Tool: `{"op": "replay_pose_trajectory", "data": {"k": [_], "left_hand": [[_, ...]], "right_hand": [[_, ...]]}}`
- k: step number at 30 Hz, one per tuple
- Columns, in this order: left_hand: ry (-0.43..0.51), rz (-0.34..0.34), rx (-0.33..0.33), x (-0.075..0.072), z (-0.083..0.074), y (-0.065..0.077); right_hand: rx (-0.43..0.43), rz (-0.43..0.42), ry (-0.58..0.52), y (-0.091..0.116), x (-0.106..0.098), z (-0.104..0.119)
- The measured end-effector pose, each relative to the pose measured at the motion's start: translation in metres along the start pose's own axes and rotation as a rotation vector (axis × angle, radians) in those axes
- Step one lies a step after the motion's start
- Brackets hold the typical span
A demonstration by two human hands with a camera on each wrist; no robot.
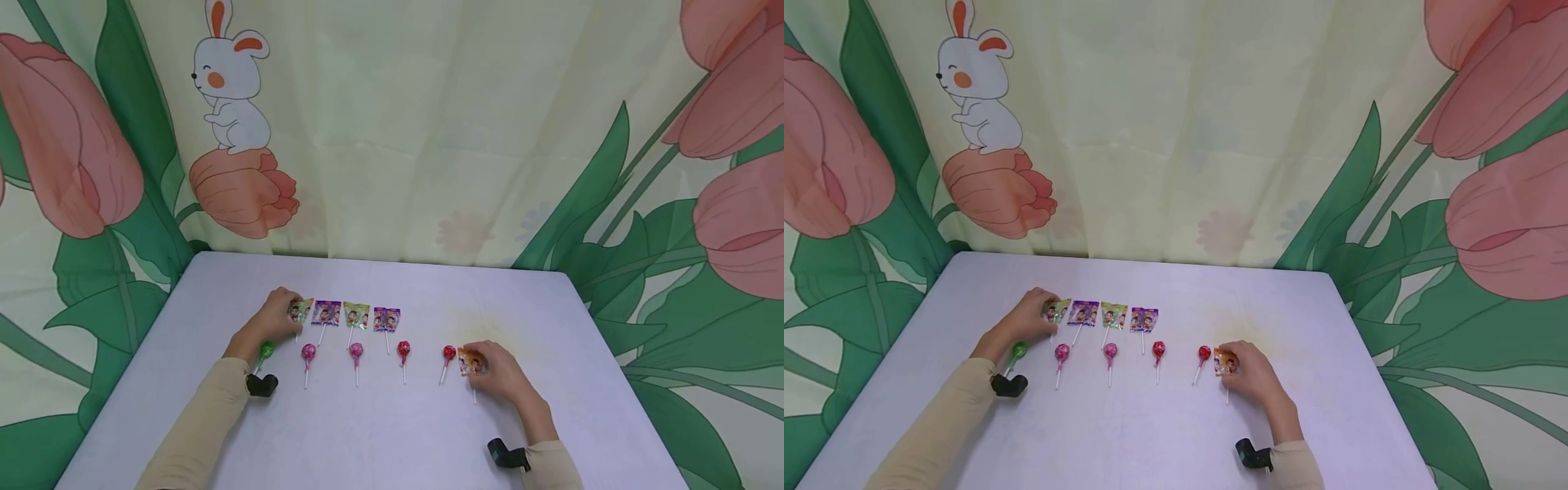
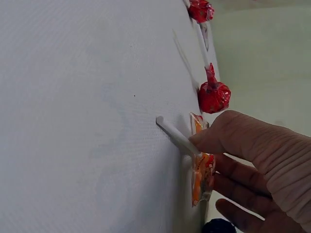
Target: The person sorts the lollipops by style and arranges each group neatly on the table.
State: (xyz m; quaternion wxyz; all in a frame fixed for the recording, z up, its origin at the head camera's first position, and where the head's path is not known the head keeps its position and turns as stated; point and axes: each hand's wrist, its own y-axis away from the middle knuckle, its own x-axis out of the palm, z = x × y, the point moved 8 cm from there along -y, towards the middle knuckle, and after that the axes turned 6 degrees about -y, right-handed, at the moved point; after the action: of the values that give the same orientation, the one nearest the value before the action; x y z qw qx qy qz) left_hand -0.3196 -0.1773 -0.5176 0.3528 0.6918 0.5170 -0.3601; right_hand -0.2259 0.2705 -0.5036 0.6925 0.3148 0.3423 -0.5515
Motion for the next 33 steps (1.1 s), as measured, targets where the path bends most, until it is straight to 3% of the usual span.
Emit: {"op": "replay_pose_trajectory", "data": {"k": [10, 23, 33], "left_hand": [[0.009, -0.003, -0.007, 0.002, 0.003, 0.005], [0.015, -0.016, 0.013, 0.003, 0.002, 0.005], [0.002, -0.009, -0.005, 0.000, 0.001, 0.002]], "right_hand": [[-0.035, -0.019, 0.061, -0.013, -0.002, 0.006], [-0.013, -0.070, 0.009, -0.017, 0.005, 0.003], [-0.024, -0.101, 0.019, -0.024, -0.003, 0.010]]}}
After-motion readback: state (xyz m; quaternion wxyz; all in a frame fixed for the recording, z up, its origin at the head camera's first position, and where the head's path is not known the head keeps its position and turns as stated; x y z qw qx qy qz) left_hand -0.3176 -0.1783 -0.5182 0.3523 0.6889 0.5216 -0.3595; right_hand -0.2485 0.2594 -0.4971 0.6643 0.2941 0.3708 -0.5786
